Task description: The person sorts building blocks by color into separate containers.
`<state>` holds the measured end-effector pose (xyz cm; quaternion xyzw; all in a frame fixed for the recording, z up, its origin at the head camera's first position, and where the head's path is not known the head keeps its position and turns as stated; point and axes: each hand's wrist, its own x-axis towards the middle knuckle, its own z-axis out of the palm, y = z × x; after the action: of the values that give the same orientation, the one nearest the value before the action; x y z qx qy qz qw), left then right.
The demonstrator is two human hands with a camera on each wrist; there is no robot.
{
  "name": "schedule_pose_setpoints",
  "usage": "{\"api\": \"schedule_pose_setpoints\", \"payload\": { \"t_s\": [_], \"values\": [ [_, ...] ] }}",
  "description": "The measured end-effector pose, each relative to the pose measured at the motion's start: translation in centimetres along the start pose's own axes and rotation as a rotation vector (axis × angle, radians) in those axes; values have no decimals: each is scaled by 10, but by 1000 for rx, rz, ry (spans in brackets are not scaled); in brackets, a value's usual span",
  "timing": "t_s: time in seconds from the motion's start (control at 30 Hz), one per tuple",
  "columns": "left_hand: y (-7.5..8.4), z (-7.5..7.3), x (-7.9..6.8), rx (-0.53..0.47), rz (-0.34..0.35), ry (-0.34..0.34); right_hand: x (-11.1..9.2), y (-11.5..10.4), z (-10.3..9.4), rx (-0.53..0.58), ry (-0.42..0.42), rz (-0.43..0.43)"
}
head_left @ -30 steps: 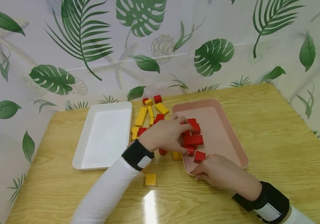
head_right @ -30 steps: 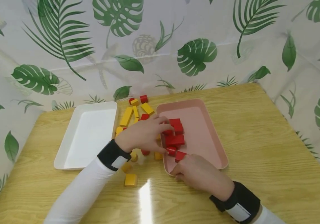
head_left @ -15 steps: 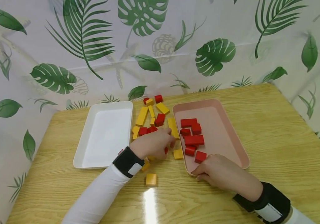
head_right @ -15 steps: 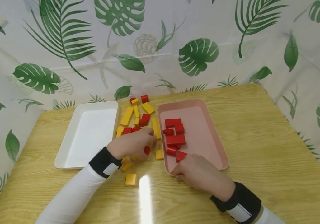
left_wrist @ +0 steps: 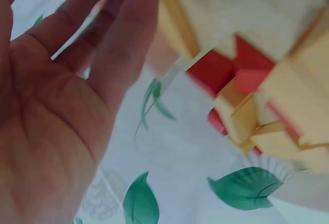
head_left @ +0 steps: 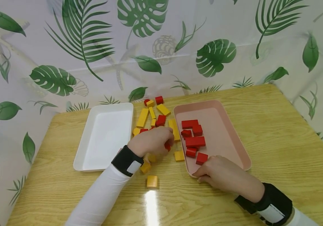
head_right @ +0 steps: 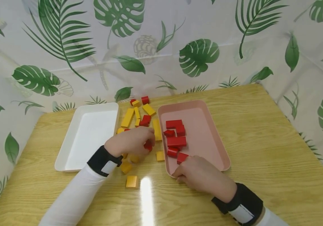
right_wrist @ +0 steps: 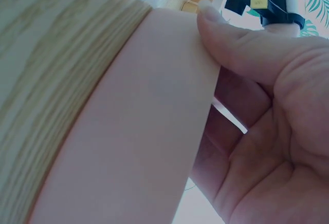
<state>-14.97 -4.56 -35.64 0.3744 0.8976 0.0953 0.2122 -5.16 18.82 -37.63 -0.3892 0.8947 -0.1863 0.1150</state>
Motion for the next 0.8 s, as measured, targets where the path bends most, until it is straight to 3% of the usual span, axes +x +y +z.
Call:
{"api": "schedule_pose_setpoints", "payload": {
  "t_s": [0.23, 0.37, 0.47, 0.63, 0.8],
  "values": [
    [15, -28, 16, 25, 96, 137, -1, 2, 0, 13, 10, -10],
    [24, -33, 40, 81, 155, 235, -2, 2, 0, 14, 19, -24],
    [29, -32, 60, 128, 164, 268, -2, 3, 0, 24, 20, -28],
    [33, -24, 84, 137, 151, 229, -1, 3, 1, 26, 17, -26],
    [31, -18, 94, 118, 138, 182, -1, 3, 0, 19, 14, -26]
  ]
}}
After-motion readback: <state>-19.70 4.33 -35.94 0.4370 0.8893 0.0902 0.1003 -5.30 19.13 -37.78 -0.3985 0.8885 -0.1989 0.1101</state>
